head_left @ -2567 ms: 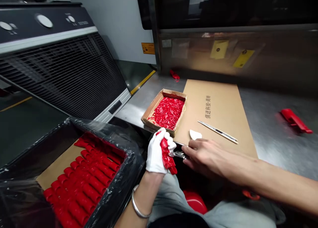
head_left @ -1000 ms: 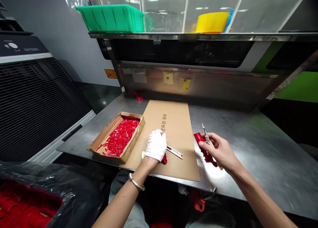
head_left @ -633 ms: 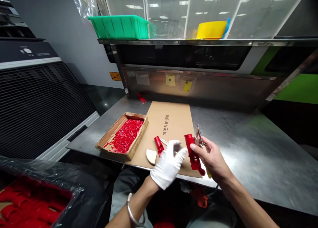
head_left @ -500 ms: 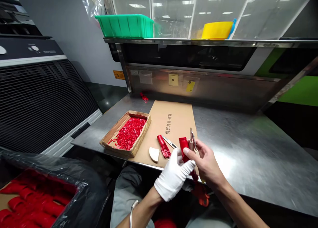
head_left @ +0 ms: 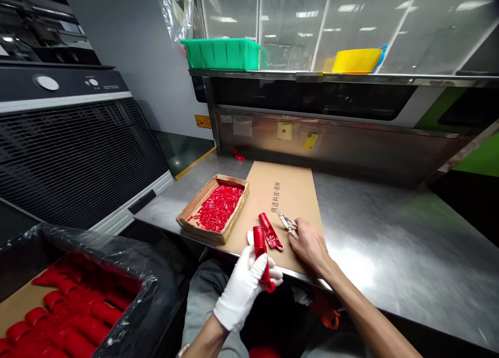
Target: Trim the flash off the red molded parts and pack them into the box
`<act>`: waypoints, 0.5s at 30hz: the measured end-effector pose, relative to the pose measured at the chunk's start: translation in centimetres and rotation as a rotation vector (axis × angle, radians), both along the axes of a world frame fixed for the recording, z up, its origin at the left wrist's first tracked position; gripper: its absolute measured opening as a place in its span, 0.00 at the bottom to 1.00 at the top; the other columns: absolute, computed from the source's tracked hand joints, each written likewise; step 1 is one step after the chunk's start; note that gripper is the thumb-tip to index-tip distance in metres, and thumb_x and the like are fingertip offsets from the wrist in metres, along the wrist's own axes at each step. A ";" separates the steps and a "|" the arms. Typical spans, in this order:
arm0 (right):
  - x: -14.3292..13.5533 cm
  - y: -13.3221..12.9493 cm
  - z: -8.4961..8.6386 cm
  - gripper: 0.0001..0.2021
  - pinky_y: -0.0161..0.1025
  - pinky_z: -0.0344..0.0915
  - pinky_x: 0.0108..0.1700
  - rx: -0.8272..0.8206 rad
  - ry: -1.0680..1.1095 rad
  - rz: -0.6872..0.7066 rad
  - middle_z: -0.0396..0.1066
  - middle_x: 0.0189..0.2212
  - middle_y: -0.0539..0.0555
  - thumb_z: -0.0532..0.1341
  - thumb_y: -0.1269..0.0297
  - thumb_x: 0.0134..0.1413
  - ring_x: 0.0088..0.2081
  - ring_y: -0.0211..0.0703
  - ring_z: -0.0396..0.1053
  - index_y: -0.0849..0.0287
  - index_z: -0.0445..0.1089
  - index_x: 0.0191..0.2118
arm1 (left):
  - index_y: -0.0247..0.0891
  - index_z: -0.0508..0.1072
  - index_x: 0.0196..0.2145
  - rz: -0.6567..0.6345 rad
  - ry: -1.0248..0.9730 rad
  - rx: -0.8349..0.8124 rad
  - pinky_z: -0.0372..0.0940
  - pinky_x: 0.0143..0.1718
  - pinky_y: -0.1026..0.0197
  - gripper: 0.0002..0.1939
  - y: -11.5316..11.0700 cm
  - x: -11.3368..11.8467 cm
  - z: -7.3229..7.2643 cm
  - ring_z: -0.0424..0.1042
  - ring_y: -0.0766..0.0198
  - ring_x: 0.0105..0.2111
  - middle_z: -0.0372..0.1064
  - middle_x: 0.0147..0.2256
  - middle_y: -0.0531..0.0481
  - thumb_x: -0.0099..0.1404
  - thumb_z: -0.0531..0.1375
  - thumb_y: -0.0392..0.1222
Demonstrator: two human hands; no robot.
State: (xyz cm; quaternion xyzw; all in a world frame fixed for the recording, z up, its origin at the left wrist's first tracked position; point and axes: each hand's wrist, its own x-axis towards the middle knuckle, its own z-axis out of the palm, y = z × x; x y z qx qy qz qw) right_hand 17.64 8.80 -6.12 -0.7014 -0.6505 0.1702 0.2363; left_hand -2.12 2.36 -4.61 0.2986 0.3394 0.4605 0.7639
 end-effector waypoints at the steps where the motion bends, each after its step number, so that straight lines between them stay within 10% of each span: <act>1: 0.4 -0.3 0.1 0.11 0.45 0.67 0.43 -0.001 -0.010 -0.028 0.67 0.38 0.52 0.61 0.59 0.63 0.39 0.43 0.67 0.61 0.67 0.43 | 0.40 0.60 0.42 0.013 -0.027 0.011 0.67 0.33 0.58 0.19 0.0 -0.3 0.0 0.70 0.67 0.26 0.64 0.31 0.54 0.62 0.64 0.50; 6: 2.1 -2.6 2.6 0.12 0.48 0.64 0.43 0.006 0.093 -0.040 0.65 0.35 0.55 0.61 0.57 0.60 0.37 0.47 0.65 0.61 0.64 0.41 | 0.38 0.61 0.43 0.020 -0.051 0.040 0.66 0.31 0.60 0.20 -0.8 -0.6 0.7 0.71 0.65 0.27 0.65 0.30 0.53 0.61 0.65 0.48; 15: -1.4 -6.4 7.1 0.17 0.38 0.66 0.40 -0.089 0.654 0.366 0.69 0.37 0.52 0.65 0.49 0.56 0.37 0.43 0.68 0.57 0.66 0.42 | 0.33 0.66 0.43 -0.218 0.200 0.061 0.65 0.21 0.63 0.21 -2.7 0.1 2.0 0.71 0.64 0.19 0.70 0.25 0.51 0.61 0.64 0.51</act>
